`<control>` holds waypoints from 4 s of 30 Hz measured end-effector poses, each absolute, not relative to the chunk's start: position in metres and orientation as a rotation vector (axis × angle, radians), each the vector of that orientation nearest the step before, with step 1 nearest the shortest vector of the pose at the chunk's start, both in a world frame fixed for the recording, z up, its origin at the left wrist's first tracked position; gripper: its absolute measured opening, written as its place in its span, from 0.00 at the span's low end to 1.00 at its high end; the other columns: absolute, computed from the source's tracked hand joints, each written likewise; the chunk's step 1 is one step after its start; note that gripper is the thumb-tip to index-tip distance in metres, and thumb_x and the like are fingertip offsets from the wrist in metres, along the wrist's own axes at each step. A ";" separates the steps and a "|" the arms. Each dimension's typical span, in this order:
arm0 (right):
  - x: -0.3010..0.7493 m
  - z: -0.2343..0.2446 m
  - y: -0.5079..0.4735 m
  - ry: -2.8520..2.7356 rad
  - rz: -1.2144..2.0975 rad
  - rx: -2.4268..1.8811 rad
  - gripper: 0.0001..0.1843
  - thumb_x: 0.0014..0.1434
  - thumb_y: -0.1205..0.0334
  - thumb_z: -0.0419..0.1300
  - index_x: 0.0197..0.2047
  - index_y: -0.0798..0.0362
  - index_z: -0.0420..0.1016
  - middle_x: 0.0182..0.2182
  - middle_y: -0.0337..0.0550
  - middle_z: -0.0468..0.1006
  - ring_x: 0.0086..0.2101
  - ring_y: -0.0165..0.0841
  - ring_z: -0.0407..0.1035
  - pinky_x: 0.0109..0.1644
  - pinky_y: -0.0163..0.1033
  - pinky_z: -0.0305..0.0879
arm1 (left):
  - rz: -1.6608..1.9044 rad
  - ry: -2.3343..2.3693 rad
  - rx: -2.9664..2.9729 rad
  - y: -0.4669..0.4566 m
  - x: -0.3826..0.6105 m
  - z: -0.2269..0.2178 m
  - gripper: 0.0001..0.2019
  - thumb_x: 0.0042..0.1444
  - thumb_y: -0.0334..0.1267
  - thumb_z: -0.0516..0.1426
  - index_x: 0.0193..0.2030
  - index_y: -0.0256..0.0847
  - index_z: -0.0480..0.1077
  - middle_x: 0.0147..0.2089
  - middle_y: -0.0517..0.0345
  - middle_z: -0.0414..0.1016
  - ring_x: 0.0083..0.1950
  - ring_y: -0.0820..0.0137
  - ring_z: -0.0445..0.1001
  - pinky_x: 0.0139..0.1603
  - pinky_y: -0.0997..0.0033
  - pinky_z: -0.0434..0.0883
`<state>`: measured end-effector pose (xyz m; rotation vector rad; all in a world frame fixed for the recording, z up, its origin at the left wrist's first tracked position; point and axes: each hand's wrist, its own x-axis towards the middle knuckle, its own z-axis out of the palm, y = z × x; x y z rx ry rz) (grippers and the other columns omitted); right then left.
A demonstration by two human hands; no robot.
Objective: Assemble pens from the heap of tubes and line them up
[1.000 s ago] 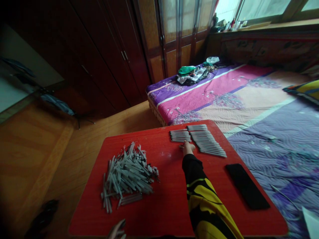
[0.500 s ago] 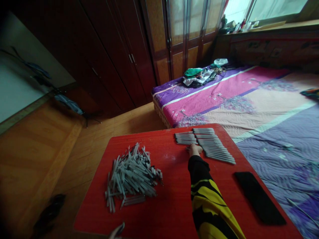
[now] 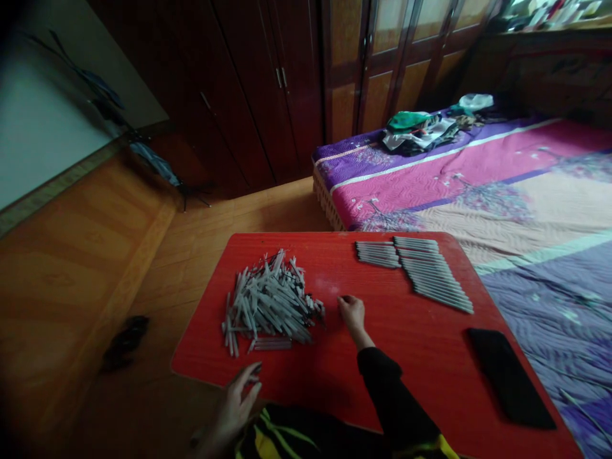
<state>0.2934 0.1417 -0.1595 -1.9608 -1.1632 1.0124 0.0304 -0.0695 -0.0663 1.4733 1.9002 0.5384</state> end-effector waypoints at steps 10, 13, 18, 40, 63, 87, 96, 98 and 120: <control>0.220 -0.163 0.071 -1.924 0.887 -2.192 0.21 0.58 0.47 0.51 0.45 0.54 0.72 0.38 0.53 0.77 0.40 0.41 0.72 0.39 0.39 0.62 | 0.512 1.758 1.617 -0.042 0.024 -0.052 0.17 0.54 0.32 0.50 0.51 0.43 0.66 0.46 0.53 0.74 0.43 0.69 0.73 0.47 0.68 0.69; 0.217 -0.161 0.072 -1.990 0.836 -2.237 0.23 0.59 0.46 0.48 0.48 0.53 0.70 0.38 0.52 0.77 0.40 0.41 0.72 0.39 0.40 0.63 | 0.531 1.704 1.655 -0.034 0.020 -0.052 0.17 0.54 0.32 0.51 0.51 0.42 0.66 0.48 0.53 0.73 0.44 0.69 0.73 0.48 0.67 0.69; 0.215 -0.157 0.079 -2.066 0.697 -2.321 0.24 0.59 0.47 0.49 0.53 0.52 0.65 0.42 0.50 0.75 0.41 0.39 0.71 0.39 0.38 0.63 | 0.545 1.659 1.686 -0.024 0.016 -0.048 0.17 0.53 0.30 0.52 0.51 0.42 0.66 0.48 0.54 0.72 0.43 0.69 0.73 0.50 0.66 0.68; 0.209 -0.151 0.058 -1.986 0.652 -2.255 0.15 0.60 0.55 0.51 0.40 0.50 0.77 0.36 0.48 0.77 0.39 0.35 0.71 0.37 0.33 0.58 | 0.330 1.639 2.062 0.044 0.000 -0.090 0.14 0.57 0.28 0.49 0.50 0.38 0.65 0.47 0.52 0.71 0.49 0.68 0.69 0.51 0.68 0.66; 0.229 -0.108 0.008 -0.878 1.196 -1.882 0.11 0.44 0.58 0.56 0.27 0.58 0.72 0.19 0.42 0.75 0.17 0.31 0.68 0.15 0.31 0.61 | -0.072 1.340 2.488 0.105 0.049 -0.113 0.12 0.57 0.24 0.47 0.43 0.36 0.67 0.47 0.47 0.67 0.51 0.62 0.62 0.52 0.60 0.59; 0.187 0.000 0.022 -0.715 1.277 -1.180 0.14 0.49 0.53 0.63 0.33 0.56 0.73 0.28 0.43 0.79 0.26 0.34 0.73 0.28 0.38 0.71 | 0.685 1.292 2.055 0.040 0.042 -0.009 0.09 0.62 0.38 0.48 0.41 0.40 0.68 0.37 0.55 0.72 0.42 0.67 0.69 0.43 0.69 0.63; 0.188 0.003 0.019 -0.647 1.325 -1.151 0.13 0.52 0.53 0.61 0.35 0.54 0.68 0.30 0.44 0.79 0.26 0.35 0.74 0.25 0.38 0.70 | 0.723 1.309 1.996 0.037 0.045 -0.011 0.07 0.61 0.36 0.49 0.41 0.41 0.67 0.38 0.56 0.73 0.42 0.67 0.69 0.43 0.68 0.64; 0.189 0.003 0.019 -0.651 1.337 -1.142 0.13 0.53 0.53 0.61 0.35 0.53 0.67 0.29 0.43 0.79 0.25 0.35 0.74 0.25 0.38 0.70 | 0.719 1.307 2.001 0.037 0.045 -0.012 0.08 0.62 0.37 0.49 0.40 0.41 0.67 0.38 0.56 0.73 0.42 0.67 0.69 0.43 0.68 0.64; 0.187 -0.016 0.018 -1.307 1.028 -1.391 0.11 0.59 0.58 0.52 0.40 0.55 0.70 0.35 0.47 0.76 0.33 0.34 0.71 0.35 0.37 0.69 | 0.632 1.297 2.161 0.035 0.038 -0.015 0.09 0.62 0.37 0.47 0.41 0.41 0.67 0.38 0.55 0.73 0.42 0.64 0.68 0.43 0.64 0.62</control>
